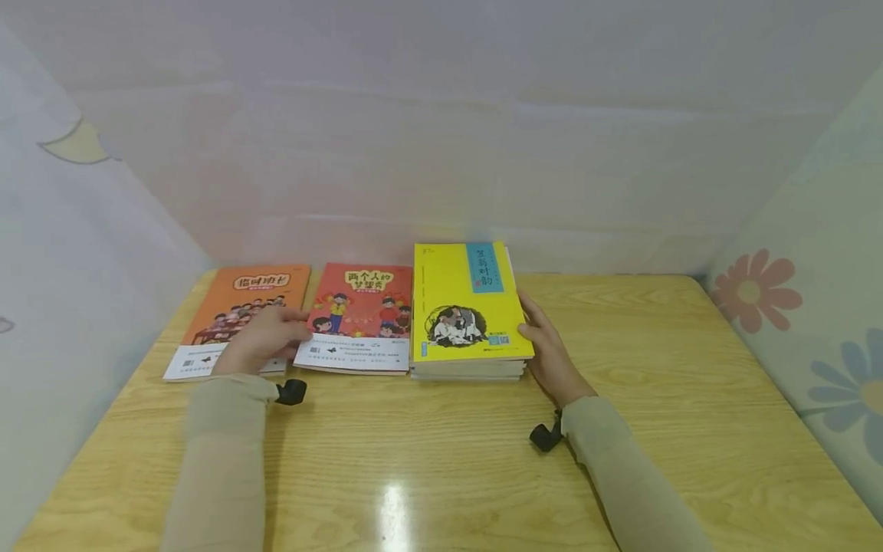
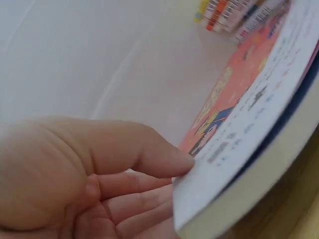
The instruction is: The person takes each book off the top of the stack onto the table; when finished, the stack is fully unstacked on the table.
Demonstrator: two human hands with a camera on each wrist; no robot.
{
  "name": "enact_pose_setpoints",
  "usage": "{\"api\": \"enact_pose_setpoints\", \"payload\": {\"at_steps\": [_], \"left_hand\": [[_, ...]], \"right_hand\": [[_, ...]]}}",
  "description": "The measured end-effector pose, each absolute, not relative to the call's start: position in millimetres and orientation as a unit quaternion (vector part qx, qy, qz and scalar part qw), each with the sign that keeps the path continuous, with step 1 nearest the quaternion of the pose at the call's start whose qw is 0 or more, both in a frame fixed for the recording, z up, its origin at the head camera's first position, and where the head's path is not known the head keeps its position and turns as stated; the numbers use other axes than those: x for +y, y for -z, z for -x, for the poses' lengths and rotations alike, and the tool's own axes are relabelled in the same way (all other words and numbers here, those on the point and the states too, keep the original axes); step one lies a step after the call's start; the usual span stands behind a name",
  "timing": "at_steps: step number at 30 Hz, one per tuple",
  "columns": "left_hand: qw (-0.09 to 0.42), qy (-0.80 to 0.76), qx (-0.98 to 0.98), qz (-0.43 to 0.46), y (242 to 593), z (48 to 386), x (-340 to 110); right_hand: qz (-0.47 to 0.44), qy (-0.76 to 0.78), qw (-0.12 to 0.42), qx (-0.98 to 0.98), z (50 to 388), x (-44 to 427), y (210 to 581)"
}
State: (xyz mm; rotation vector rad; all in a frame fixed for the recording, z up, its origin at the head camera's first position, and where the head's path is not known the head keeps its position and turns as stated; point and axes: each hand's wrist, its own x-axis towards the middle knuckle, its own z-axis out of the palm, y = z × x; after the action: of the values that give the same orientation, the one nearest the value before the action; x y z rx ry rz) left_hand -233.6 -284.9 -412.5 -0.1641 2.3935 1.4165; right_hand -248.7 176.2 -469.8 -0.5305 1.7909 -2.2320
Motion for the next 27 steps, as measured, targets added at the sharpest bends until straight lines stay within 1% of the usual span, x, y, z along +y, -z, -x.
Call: {"api": "enact_pose_setpoints", "payload": {"at_steps": [10, 17, 19, 21, 27], "left_hand": [[0.148, -0.356, 0.921, 0.054, 400.2, 237.7, -268.2], [0.163, -0.299, 0.938, 0.062, 382.9, 232.0, -252.3], [0.160, -0.293, 0.941, 0.054, 381.0, 231.5, -249.1], [0.144, -0.293, 0.944, 0.042, 381.8, 232.3, -245.6], [0.069, -0.321, 0.945, -0.001, 390.0, 234.2, -232.1]], "right_hand": [[0.184, 0.767, 0.113, 0.604, 253.9, 175.8, 471.6], [0.172, 0.764, 0.103, 0.613, 254.2, 172.4, 470.6], [0.167, 0.765, 0.099, 0.614, 253.2, 170.9, 470.1], [0.163, 0.769, 0.096, 0.611, 251.6, 169.9, 469.6], [0.159, 0.778, 0.100, 0.600, 251.2, 170.7, 471.3]]}}
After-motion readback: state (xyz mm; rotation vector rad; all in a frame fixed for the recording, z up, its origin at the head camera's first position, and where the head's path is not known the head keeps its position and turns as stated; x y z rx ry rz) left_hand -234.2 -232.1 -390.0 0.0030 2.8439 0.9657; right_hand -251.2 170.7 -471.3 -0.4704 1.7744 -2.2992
